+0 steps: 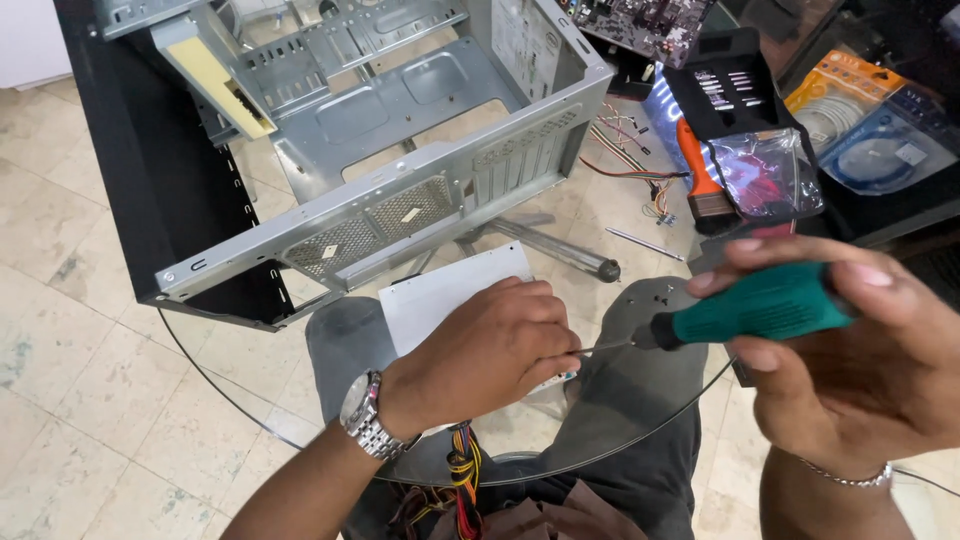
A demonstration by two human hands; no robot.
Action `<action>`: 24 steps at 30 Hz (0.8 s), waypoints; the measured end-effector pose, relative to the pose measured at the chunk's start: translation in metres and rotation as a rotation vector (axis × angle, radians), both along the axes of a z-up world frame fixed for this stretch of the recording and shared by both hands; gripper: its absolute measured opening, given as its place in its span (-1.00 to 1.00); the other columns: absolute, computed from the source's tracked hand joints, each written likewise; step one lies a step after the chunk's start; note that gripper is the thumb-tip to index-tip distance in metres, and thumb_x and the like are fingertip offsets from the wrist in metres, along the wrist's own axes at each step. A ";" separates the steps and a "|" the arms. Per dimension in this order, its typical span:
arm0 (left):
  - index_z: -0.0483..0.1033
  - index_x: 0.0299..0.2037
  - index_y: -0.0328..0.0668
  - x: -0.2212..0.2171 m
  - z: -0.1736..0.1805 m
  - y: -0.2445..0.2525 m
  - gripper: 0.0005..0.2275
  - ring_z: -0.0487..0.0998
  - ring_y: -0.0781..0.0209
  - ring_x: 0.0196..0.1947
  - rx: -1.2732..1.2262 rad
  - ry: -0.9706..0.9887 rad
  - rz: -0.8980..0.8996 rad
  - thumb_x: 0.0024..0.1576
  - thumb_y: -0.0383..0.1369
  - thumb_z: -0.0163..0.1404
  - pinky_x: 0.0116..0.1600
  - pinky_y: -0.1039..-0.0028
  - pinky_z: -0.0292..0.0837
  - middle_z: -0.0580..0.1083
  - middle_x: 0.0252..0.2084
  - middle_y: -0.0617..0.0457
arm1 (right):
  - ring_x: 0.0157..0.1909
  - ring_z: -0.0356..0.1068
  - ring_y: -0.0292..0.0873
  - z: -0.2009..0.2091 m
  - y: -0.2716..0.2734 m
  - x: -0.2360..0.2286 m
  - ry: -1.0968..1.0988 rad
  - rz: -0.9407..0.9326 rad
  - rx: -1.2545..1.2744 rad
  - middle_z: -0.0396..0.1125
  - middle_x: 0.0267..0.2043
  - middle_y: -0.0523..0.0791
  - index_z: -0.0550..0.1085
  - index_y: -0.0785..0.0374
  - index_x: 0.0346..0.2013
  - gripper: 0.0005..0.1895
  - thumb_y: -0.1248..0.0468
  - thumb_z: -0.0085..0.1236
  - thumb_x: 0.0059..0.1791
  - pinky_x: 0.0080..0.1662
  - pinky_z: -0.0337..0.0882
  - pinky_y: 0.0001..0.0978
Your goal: The person cleans a computer power supply unit by brushing dust off its fan and casing. They then use a screwdriver to remove screws from the unit's metal casing.
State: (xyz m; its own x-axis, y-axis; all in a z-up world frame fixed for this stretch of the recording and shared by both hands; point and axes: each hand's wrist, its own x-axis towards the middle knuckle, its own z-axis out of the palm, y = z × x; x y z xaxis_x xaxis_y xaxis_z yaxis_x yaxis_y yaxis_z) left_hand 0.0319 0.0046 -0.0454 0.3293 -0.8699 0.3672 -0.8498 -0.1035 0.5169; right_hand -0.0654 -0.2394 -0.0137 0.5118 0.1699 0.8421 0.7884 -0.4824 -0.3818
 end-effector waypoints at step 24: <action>0.49 -0.52 -0.11 0.089 -0.039 -0.097 -0.80 0.51 -0.02 -0.55 0.497 -0.022 0.037 -0.12 -0.42 0.33 -0.53 0.16 0.30 0.49 -0.49 0.01 | 0.01 0.37 0.40 -0.029 -0.049 -0.044 0.214 -0.413 0.231 0.11 0.28 0.51 -0.01 0.37 0.48 -0.51 0.52 -0.19 0.27 0.13 0.52 0.16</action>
State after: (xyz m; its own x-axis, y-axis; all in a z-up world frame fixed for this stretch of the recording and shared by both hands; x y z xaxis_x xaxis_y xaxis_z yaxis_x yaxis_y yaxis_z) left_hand 0.1205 -0.0926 -0.0847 0.3598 -0.9295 -0.0815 -0.8510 -0.3628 0.3798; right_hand -0.1096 -0.2882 -0.0427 0.6622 -0.2603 0.7027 0.4427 -0.6208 -0.6471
